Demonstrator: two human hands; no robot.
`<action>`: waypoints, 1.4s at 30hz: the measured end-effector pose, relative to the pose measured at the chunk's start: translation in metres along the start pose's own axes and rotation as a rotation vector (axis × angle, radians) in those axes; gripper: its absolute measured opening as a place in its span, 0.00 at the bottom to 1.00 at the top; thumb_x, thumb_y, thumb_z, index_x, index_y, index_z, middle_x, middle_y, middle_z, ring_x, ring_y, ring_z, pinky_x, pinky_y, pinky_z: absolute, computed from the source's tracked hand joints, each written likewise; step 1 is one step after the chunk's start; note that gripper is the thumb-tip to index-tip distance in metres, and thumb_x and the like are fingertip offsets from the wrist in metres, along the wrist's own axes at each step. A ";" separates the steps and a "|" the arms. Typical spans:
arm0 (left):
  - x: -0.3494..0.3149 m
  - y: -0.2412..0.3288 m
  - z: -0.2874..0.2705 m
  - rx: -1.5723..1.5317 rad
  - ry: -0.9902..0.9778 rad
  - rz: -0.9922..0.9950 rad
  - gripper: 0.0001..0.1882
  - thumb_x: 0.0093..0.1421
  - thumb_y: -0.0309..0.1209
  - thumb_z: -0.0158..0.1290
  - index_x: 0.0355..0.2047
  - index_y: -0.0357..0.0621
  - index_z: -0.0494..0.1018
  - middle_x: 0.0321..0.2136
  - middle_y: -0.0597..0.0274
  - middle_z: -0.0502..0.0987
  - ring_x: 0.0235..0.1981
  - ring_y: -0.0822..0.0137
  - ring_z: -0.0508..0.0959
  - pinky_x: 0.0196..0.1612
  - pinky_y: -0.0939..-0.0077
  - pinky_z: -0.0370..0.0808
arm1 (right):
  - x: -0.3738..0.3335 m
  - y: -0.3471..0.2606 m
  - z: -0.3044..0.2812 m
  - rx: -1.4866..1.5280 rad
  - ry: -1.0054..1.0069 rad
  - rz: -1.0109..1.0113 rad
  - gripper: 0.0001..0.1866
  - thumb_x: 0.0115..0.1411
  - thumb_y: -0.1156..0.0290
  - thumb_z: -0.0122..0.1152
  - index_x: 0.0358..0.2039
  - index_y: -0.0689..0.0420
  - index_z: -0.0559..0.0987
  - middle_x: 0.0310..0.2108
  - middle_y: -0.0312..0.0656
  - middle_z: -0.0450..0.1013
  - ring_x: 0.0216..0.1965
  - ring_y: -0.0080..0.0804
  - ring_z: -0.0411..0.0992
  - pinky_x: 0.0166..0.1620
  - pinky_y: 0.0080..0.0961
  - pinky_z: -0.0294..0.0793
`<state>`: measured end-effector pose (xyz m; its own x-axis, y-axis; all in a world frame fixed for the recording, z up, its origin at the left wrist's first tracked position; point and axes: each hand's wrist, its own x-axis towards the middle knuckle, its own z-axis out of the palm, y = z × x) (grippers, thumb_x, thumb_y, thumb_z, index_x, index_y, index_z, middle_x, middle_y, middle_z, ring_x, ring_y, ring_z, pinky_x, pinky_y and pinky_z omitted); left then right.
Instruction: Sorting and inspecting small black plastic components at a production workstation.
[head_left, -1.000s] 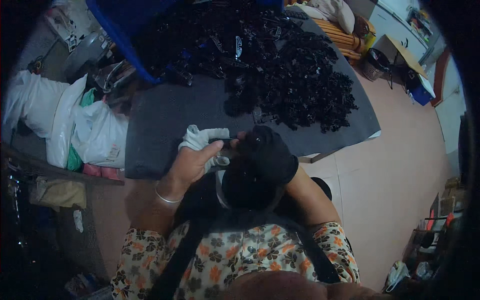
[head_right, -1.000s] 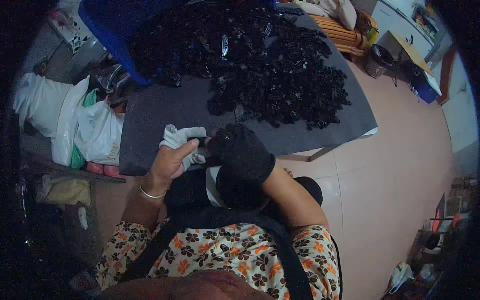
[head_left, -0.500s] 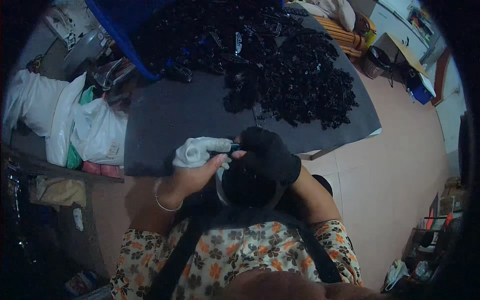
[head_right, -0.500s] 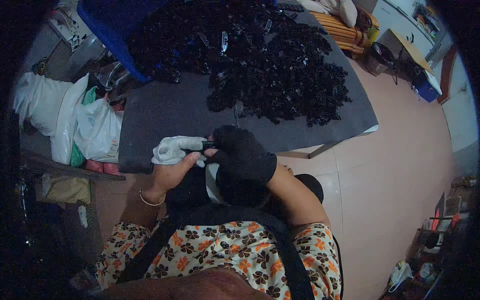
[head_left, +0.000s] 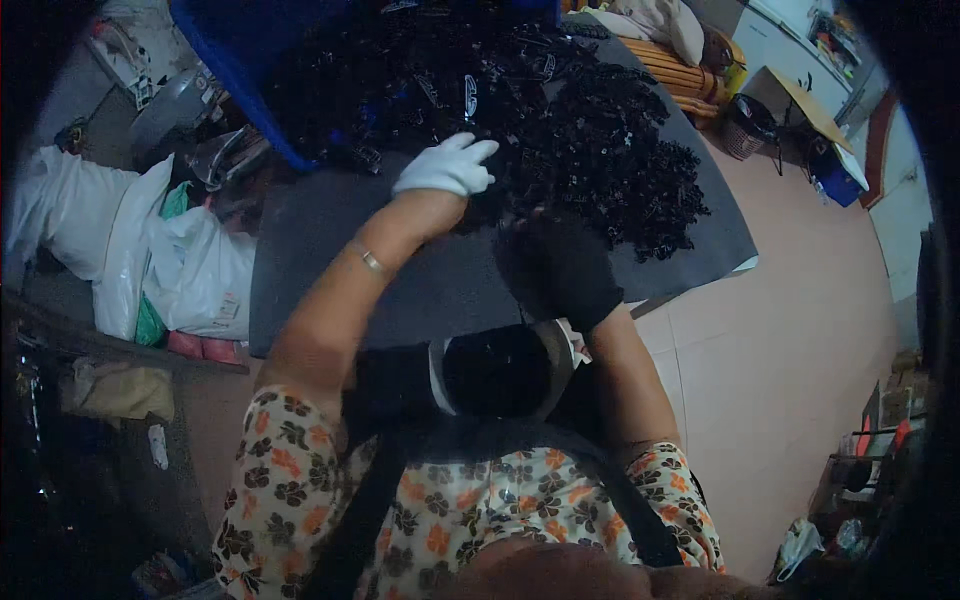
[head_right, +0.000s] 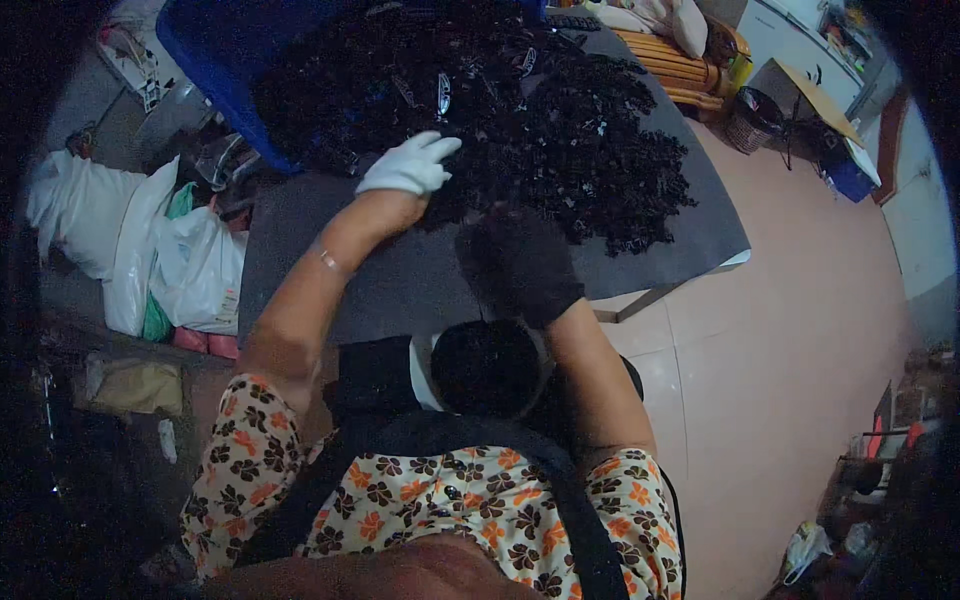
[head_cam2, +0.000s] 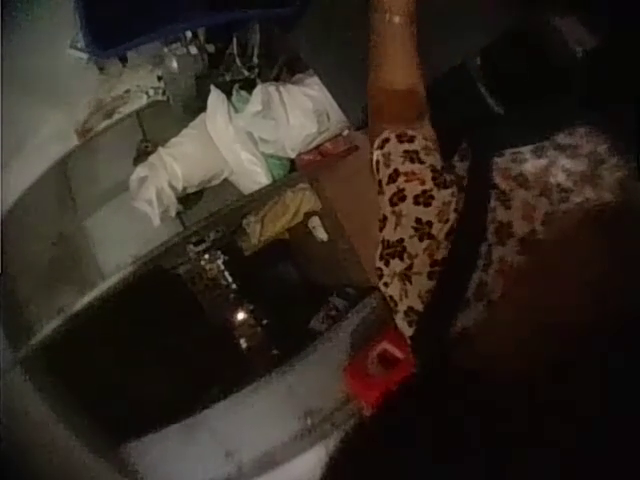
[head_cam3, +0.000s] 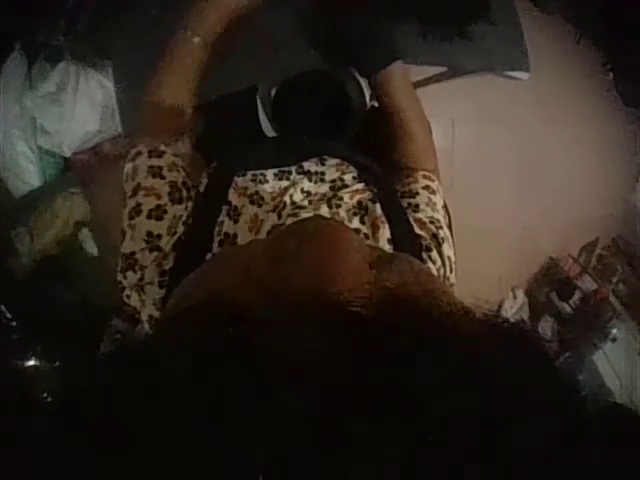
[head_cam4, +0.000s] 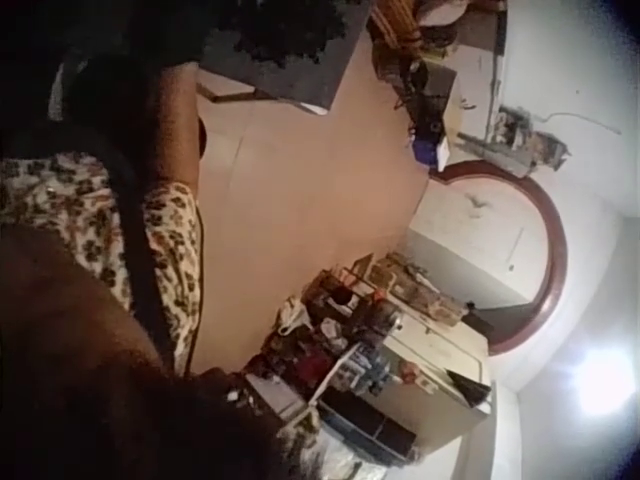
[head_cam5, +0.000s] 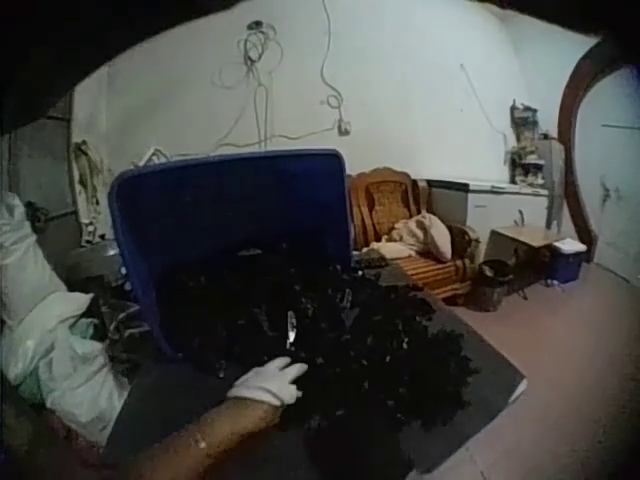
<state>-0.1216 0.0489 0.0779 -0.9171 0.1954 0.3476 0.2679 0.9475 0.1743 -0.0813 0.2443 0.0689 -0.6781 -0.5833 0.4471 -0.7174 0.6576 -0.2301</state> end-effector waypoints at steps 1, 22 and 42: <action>0.004 -0.005 0.001 0.006 0.003 -0.002 0.21 0.49 0.25 0.50 0.46 0.45 0.68 0.44 0.48 0.69 0.42 0.46 0.71 0.44 0.64 0.71 | 0.003 -0.003 -0.002 0.012 -0.061 -0.018 0.10 0.50 0.68 0.53 0.33 0.55 0.76 0.29 0.47 0.71 0.33 0.44 0.70 0.35 0.38 0.69; -0.107 0.020 -0.013 -0.927 0.214 -0.208 0.16 0.50 0.20 0.52 0.42 0.37 0.68 0.42 0.53 0.71 0.44 0.64 0.71 0.45 0.73 0.72 | -0.013 -0.010 0.011 0.575 0.092 -0.087 0.15 0.45 0.76 0.61 0.36 0.58 0.73 0.29 0.43 0.71 0.31 0.38 0.71 0.35 0.26 0.71; -0.109 0.041 -0.015 -1.458 0.086 -0.445 0.10 0.56 0.20 0.48 0.39 0.33 0.66 0.33 0.57 0.72 0.33 0.69 0.75 0.39 0.76 0.76 | -0.014 -0.004 0.015 0.520 0.070 -0.123 0.09 0.42 0.75 0.60 0.27 0.58 0.73 0.26 0.43 0.71 0.30 0.39 0.71 0.32 0.30 0.70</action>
<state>-0.0059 0.0625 0.0606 -0.9936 -0.0926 0.0651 0.0789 -0.1542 0.9849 -0.0715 0.2429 0.0508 -0.5847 -0.5963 0.5501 -0.7872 0.2531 -0.5624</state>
